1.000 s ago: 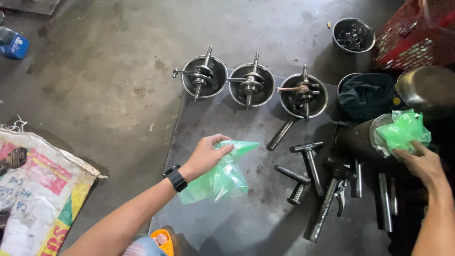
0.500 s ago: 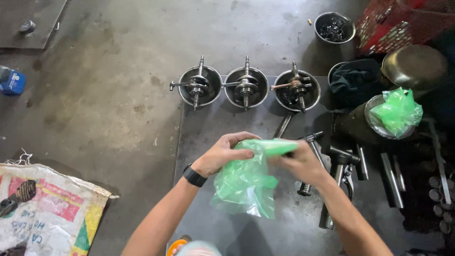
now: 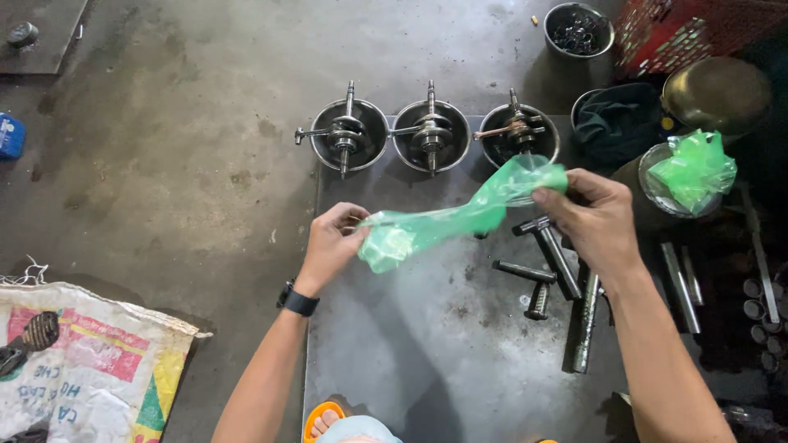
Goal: The person places engine crankshafts and metal components into green plastic bags and handles a crankshaft assembly by hand.
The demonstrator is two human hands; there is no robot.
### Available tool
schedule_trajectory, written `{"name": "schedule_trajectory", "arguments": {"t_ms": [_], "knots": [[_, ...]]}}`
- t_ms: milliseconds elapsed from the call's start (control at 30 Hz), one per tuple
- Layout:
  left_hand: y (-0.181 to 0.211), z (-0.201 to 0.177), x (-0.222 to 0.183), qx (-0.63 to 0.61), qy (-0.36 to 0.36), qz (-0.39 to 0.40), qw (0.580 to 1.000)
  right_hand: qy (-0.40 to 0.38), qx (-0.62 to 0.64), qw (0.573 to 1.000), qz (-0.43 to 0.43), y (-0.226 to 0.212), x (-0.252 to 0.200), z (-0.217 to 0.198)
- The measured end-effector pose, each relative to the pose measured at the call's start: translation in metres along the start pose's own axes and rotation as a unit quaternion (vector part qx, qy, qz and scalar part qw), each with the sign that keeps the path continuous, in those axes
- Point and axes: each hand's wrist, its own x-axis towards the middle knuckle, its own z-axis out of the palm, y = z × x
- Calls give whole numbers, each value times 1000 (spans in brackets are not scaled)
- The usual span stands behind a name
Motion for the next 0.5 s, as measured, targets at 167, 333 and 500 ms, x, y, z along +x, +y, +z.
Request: {"name": "schedule_trajectory", "arguments": {"t_ms": [167,333,500], "knots": [[42,-9,-13,496,88,-10,864,47,-51,998,-5,15,-4,-4],[0,-13,-18,-322,113,-232,911,-27,-156,987,25,39,-15,-5],[-8,11,-40,-477,78,-122,867,-119,-181,974,71,79,-17,-1]]}}
